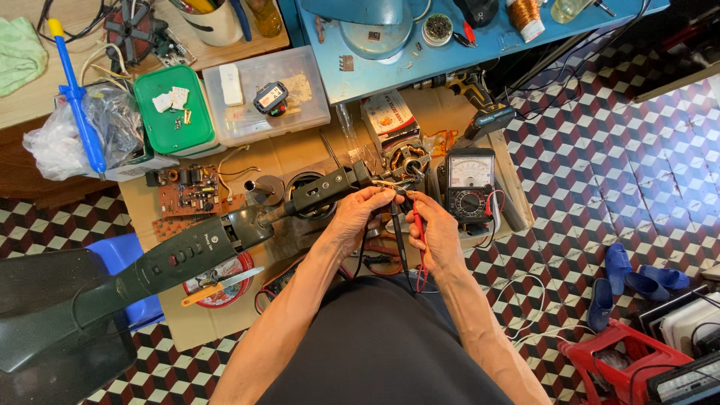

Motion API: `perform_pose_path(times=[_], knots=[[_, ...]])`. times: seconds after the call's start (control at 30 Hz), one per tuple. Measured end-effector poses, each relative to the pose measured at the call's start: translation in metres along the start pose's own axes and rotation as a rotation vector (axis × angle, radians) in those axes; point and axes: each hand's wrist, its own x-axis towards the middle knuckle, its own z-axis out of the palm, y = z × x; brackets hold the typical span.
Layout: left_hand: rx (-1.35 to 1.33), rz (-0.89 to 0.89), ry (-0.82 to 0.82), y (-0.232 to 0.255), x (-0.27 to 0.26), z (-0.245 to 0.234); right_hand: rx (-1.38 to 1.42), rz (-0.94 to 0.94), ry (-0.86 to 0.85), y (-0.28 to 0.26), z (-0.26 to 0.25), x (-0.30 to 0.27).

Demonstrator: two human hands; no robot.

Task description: The person uses a multimeter to test electrical continuity on a disassembled electric fan. They probe various wires and components, then reassemble the fan housing and test the unit by pressing buttons on the control panel.

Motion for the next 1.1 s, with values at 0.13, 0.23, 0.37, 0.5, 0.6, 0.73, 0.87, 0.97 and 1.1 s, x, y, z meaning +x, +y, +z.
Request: perform_pose_path(times=[0.13, 0.23, 0.37, 0.5, 0.6, 0.73, 0.87, 0.97, 1.1], knots=[[-0.002, -0.001, 0.0, 0.0, 0.0, -0.001, 0.001, 0.001, -0.01, 0.002, -0.002, 0.003], [-0.001, 0.007, 0.007, -0.001, 0.001, -0.002, 0.001, 0.002, -0.008, 0.002, -0.002, 0.005], [-0.01, 0.016, 0.015, -0.002, 0.0, -0.001, 0.002, 0.01, -0.005, 0.002, -0.001, 0.004], [-0.001, 0.031, 0.012, -0.001, -0.001, 0.0, -0.008, 0.005, -0.005, 0.0, 0.0, 0.004], [0.001, 0.023, 0.029, -0.001, -0.002, 0.0, -0.001, 0.004, -0.013, -0.001, 0.001, 0.003], [-0.035, 0.047, 0.008, 0.0, -0.002, -0.002, -0.012, 0.007, -0.027, -0.001, 0.003, 0.0], [-0.087, 0.071, -0.02, -0.001, -0.002, -0.004, 0.011, 0.019, -0.074, 0.0, 0.005, -0.004], [-0.105, 0.082, -0.036, 0.0, -0.004, -0.005, 0.032, 0.05, -0.074, 0.001, 0.006, -0.005], [-0.151, 0.049, -0.041, 0.003, -0.007, -0.006, 0.034, 0.048, -0.081, -0.001, 0.008, -0.005]])
